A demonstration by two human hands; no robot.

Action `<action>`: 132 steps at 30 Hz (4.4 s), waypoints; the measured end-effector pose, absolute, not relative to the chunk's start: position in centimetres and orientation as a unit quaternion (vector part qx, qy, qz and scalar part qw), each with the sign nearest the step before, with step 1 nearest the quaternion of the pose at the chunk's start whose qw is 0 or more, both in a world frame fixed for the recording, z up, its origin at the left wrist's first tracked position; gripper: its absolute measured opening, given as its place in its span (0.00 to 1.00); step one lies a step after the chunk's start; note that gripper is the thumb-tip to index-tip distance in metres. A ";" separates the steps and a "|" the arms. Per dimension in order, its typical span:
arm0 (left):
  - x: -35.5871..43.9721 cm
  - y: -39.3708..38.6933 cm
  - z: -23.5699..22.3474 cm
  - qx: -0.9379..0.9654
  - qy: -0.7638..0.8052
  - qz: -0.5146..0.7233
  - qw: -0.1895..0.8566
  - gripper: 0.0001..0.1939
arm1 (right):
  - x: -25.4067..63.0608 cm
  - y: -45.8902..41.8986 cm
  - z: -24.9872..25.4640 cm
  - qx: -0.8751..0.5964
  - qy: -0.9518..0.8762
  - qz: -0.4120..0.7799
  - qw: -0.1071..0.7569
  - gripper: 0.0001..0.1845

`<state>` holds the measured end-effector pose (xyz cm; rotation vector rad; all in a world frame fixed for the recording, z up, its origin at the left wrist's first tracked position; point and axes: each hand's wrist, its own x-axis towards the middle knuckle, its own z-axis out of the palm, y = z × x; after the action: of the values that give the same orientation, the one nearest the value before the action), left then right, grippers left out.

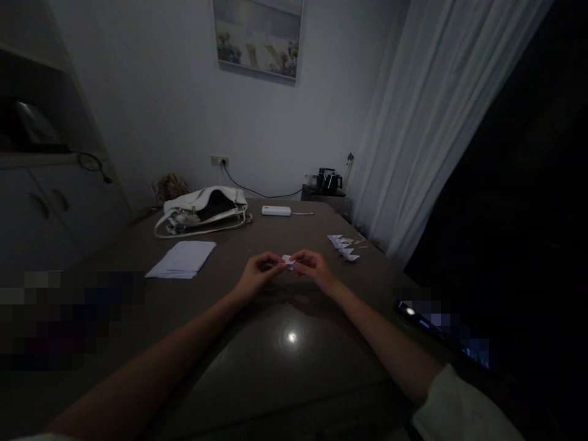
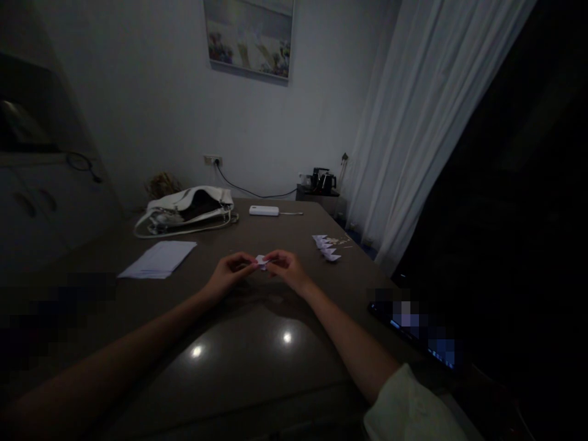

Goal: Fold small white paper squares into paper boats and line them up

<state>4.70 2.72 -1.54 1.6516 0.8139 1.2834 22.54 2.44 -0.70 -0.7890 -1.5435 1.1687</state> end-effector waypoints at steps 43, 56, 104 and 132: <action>4.8 2.1 -1.2 0.632 0.326 0.453 0.538 0.22 | 22.5 2.6 -1.1 -0.345 -0.700 0.380 0.496 0.14; 4.7 2.3 -1.6 0.649 0.318 0.441 0.532 0.19 | 22.4 2.5 -0.9 -0.347 -0.706 0.379 0.488 0.14; 4.6 2.5 -1.3 0.619 0.361 0.478 0.509 0.17 | 22.8 2.7 -0.6 -0.368 -0.686 0.386 0.496 0.11; 4.6 2.8 -1.6 0.619 0.360 0.484 0.503 0.17 | 23.0 2.8 -0.7 -0.369 -0.701 0.318 0.520 0.09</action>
<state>4.61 2.77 -1.64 1.4955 0.8688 1.1685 23.02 2.80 -0.74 -0.8854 -1.6816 0.7635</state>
